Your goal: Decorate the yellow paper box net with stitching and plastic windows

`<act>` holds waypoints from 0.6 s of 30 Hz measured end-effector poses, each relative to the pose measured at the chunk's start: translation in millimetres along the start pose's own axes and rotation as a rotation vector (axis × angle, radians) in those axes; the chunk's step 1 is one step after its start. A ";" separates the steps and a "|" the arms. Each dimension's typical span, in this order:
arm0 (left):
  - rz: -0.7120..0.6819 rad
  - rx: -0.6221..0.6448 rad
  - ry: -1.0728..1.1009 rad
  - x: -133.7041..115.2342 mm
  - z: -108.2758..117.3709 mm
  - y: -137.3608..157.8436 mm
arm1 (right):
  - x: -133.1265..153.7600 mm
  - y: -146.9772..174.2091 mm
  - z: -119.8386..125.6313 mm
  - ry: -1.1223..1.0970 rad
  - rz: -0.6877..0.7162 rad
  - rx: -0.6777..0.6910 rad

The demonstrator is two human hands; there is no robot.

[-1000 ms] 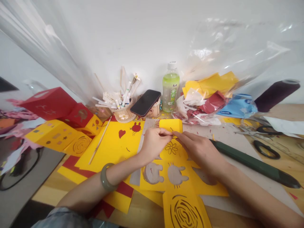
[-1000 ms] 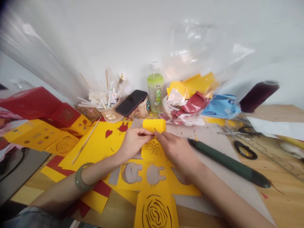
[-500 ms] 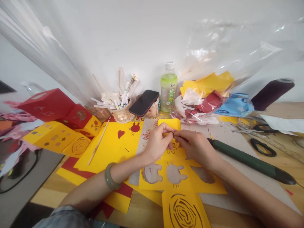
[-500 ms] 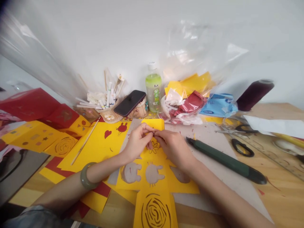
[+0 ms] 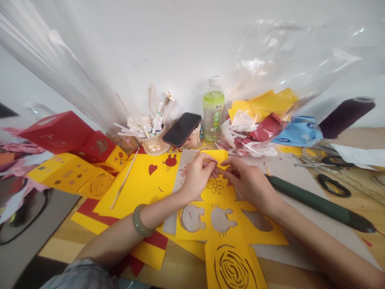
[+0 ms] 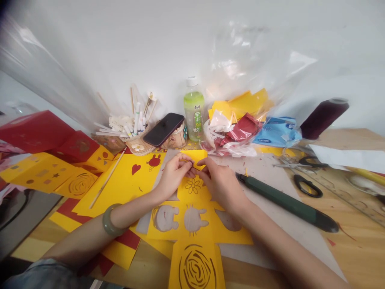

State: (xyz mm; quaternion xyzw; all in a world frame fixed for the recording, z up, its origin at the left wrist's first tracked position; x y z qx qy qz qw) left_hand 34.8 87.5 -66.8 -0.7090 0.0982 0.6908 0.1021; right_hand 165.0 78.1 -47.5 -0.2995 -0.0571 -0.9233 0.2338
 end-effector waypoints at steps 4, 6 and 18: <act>0.029 0.008 0.034 2.4 0.9 -2.3 | 0.5 0.1 1.2 0.087 0.059 0.009; 0.043 0.010 0.048 3.7 1.5 -2.8 | 0.6 0.4 2.5 0.148 0.093 0.008; 0.111 0.047 0.102 10.2 -0.4 -2.3 | 1.3 0.9 13.3 0.548 0.080 -0.051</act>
Point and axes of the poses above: each hand's wrist, its own y-axis away from the middle knuckle, its own z-axis out of the back of the hand, x = y × z, the point moved 5 cm from there along -y, towards the middle knuckle, and after that the axes turned 14 degrees about x, right-handed, at the moved point
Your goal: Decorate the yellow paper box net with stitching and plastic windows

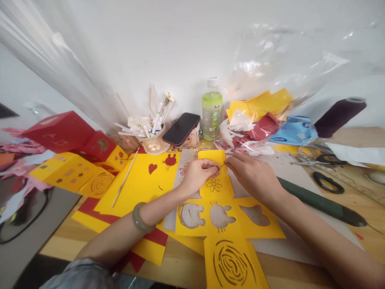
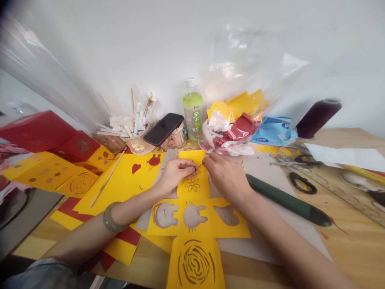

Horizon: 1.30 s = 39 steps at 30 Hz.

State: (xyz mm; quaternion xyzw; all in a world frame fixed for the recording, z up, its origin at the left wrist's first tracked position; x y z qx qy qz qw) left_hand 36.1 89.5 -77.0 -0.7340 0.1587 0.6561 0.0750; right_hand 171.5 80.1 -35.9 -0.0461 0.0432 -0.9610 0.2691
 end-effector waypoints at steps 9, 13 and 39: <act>-0.009 -0.030 0.020 3.2 2.7 -1.1 | -6.9 3.2 18.1 0.007 -0.237 -0.217; -0.020 -0.042 0.038 5.2 5.1 -2.4 | 1.2 1.7 5.9 -0.334 -0.209 -0.069; 0.035 0.004 0.112 8.2 6.0 -2.8 | 1.9 -11.6 -23.8 -0.799 -0.110 0.049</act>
Point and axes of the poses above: each hand's wrist, its own y-axis away from the middle knuckle, its own z-axis out of the back of the hand, x = y × z, the point moved 5 cm from there along -y, towards the middle knuckle, and after that the axes turned 14 degrees about x, right-handed, at the moved point
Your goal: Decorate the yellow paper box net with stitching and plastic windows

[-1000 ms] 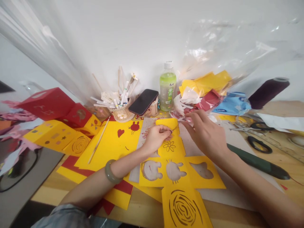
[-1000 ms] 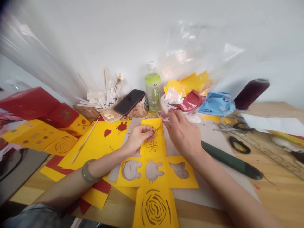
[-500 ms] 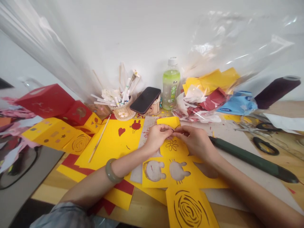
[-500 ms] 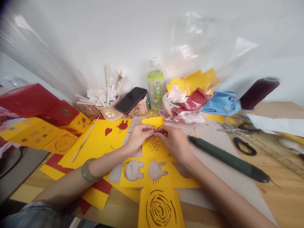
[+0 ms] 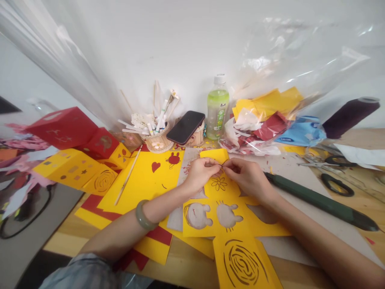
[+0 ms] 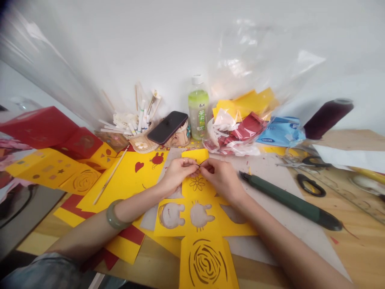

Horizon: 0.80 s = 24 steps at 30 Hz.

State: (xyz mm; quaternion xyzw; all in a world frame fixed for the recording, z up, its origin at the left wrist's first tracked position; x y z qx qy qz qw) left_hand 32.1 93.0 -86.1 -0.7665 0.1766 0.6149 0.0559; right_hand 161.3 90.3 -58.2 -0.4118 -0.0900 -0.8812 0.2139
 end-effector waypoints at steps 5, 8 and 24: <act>-0.008 0.039 0.003 -0.4 0.4 0.8 | -3.8 -2.8 -0.2 -0.032 0.018 -0.001; -0.018 0.058 0.014 -0.4 1.3 0.9 | -8.2 -4.8 -0.6 -0.054 0.022 0.001; -0.037 0.025 -0.012 2.2 5.8 1.2 | -5.5 -1.1 4.0 0.000 -0.001 -0.073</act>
Point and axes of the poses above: each hand's wrist, its own y-axis away from the middle knuckle, its own z-axis out of the back of the hand, x = y × z, the point moved 5 cm from there along -y, towards the middle knuckle, and after that the axes turned 14 degrees about x, right-handed, at the moved point
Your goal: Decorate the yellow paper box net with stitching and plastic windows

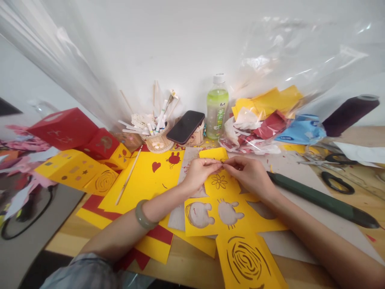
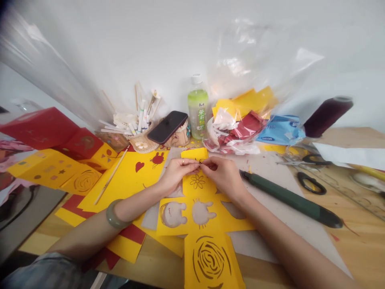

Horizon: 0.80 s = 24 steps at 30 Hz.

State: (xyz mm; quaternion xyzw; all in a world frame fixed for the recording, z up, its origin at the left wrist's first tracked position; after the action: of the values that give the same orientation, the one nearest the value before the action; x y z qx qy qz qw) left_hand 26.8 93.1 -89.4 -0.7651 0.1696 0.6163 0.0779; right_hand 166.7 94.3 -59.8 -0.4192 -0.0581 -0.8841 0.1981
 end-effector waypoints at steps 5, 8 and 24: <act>0.007 -0.010 -0.013 0.2 -1.3 0.4 | 7.1 3.6 0.6 0.151 0.026 -0.051; 0.018 -0.012 -0.003 0.4 -2.7 0.1 | 12.2 6.3 -1.0 0.266 0.061 -0.072; 0.037 -0.008 0.028 -0.2 -2.6 -0.5 | 15.5 9.7 -2.6 0.283 0.062 -0.121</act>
State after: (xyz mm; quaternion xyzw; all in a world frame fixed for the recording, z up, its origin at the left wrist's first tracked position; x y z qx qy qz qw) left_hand 29.3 92.8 -88.7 -0.7707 0.1822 0.6075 0.0611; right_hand 159.8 80.1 -50.2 -0.3033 0.0366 -0.9297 0.2058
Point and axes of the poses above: each hand's wrist, its own y-axis away from the middle knuckle, its own z-axis out of the back of the hand, x = y × z, the point moved 5 cm from there along -y, towards the middle knuckle, and after that the axes turned 14 degrees about x, right-handed, at the moved point
